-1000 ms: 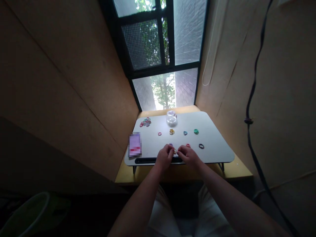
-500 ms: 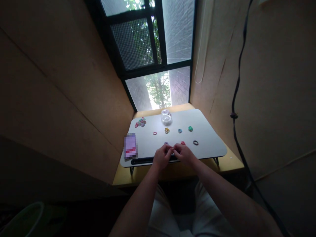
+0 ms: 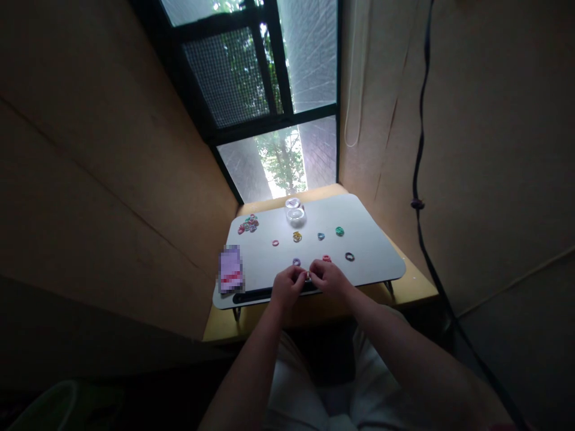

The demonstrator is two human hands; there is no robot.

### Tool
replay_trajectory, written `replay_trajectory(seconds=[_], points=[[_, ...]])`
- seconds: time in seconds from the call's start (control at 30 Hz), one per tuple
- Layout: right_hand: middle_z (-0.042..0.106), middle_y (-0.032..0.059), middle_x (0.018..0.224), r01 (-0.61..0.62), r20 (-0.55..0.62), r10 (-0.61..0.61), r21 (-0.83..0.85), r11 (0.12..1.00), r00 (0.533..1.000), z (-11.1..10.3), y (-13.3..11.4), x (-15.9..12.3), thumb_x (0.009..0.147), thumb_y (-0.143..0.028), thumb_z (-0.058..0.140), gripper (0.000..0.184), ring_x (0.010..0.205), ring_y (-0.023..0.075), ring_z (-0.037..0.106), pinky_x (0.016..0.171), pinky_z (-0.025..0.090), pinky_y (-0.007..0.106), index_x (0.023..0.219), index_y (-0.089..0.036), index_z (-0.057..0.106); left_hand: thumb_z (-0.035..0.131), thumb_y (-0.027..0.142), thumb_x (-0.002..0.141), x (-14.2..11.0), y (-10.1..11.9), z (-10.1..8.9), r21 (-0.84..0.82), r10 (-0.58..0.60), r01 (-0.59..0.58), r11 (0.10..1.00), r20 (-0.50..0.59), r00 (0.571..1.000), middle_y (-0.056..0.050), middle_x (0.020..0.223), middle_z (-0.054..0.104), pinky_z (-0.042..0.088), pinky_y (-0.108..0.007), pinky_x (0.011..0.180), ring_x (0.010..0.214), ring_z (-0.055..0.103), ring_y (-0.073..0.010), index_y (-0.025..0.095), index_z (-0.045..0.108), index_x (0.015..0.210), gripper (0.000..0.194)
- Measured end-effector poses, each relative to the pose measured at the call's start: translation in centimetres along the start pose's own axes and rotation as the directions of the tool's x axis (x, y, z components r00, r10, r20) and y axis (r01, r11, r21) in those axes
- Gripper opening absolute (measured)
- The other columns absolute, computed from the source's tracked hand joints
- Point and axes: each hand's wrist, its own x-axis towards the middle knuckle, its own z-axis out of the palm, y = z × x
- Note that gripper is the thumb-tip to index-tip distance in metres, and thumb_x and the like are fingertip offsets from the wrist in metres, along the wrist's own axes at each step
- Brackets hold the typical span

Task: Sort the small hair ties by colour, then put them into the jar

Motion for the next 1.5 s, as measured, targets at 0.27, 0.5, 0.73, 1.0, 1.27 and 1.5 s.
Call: replay_trajectory(seconds=[0.27, 0.5, 0.73, 1.0, 1.27, 1.5], points=[[0.060, -0.0022, 0.065, 0.000, 0.020, -0.001, 0.056, 0.998, 1.000, 0.1, 0.3, 0.1, 0.081, -0.019, 0.058, 0.004, 0.056, 0.0108, 0.049, 0.054, 0.037, 0.023, 0.080, -0.019, 0.061, 0.060, 0.037, 0.087, -0.2, 0.0, -0.1, -0.012, 0.008, -0.007, 1.000, 0.044, 0.999, -0.001, 0.070, 0.069, 0.042, -0.023, 0.061, 0.062, 0.059, -0.0132, 0.018, 0.071, 0.085, 0.022], [0.061, -0.0013, 0.064, -0.008, -0.001, 0.008, 0.041, 0.999, 1.000, 0.1, 0.1, 0.0, 0.082, -0.020, 0.058, 0.007, 0.057, 0.0115, 0.050, 0.055, 0.038, 0.024, 0.076, -0.019, 0.061, 0.060, 0.038, 0.088, -0.3, 0.2, -0.1, -0.018, -0.002, 0.002, 1.000, 0.038, 0.999, -0.002, 0.074, 0.072, 0.044, -0.024, 0.063, 0.065, 0.062, -0.0139, 0.018, 0.069, 0.084, 0.022], [0.059, -0.0015, 0.063, -0.010, -0.003, 0.010, 0.038, 0.999, 1.000, -0.1, -0.1, 0.0, 0.081, -0.022, 0.060, 0.009, 0.056, 0.0113, 0.048, 0.054, 0.037, 0.024, 0.073, -0.019, 0.059, 0.059, 0.040, 0.088, -0.3, 0.4, -0.1, -0.034, 0.002, 0.000, 0.999, 0.051, 0.999, -0.002, 0.073, 0.072, 0.045, -0.024, 0.062, 0.063, 0.062, -0.0134, 0.019, 0.069, 0.082, 0.024], [0.054, -0.0034, 0.061, 0.028, 0.041, -0.031, 0.077, 0.997, 0.999, -0.1, 0.8, 0.0, 0.078, -0.021, 0.059, 0.005, 0.054, 0.0106, 0.045, 0.052, 0.034, 0.023, 0.074, -0.019, 0.057, 0.060, 0.039, 0.087, -0.3, 0.3, 0.0, -0.028, 0.002, -0.001, 1.000, 0.038, 0.999, -0.001, 0.072, 0.070, 0.044, -0.024, 0.062, 0.063, 0.060, -0.0130, 0.018, 0.068, 0.082, 0.024], [0.055, -0.0029, 0.062, 0.033, 0.037, -0.037, 0.095, 0.995, 0.999, -0.2, 0.9, 0.0, 0.080, -0.021, 0.058, 0.006, 0.057, 0.0111, 0.047, 0.054, 0.036, 0.023, 0.075, -0.019, 0.058, 0.062, 0.039, 0.086, -0.4, 0.7, -0.2, -0.031, -0.011, 0.012, 0.999, 0.040, 0.999, 0.000, 0.068, 0.067, 0.041, -0.023, 0.060, 0.060, 0.058, -0.0125, 0.018, 0.069, 0.083, 0.023], [0.055, -0.0026, 0.062, 0.024, 0.032, -0.028, 0.104, 0.994, 0.999, -0.2, 0.9, 0.0, 0.080, -0.023, 0.061, 0.008, 0.056, 0.0110, 0.046, 0.053, 0.036, 0.023, 0.074, -0.019, 0.058, 0.059, 0.037, 0.089, -0.3, 0.3, 0.0, -0.018, 0.014, -0.013, 1.000, 0.044, 0.999, -0.001, 0.071, 0.069, 0.043, -0.024, 0.063, 0.064, 0.061, -0.0144, 0.019, 0.070, 0.084, 0.021]])
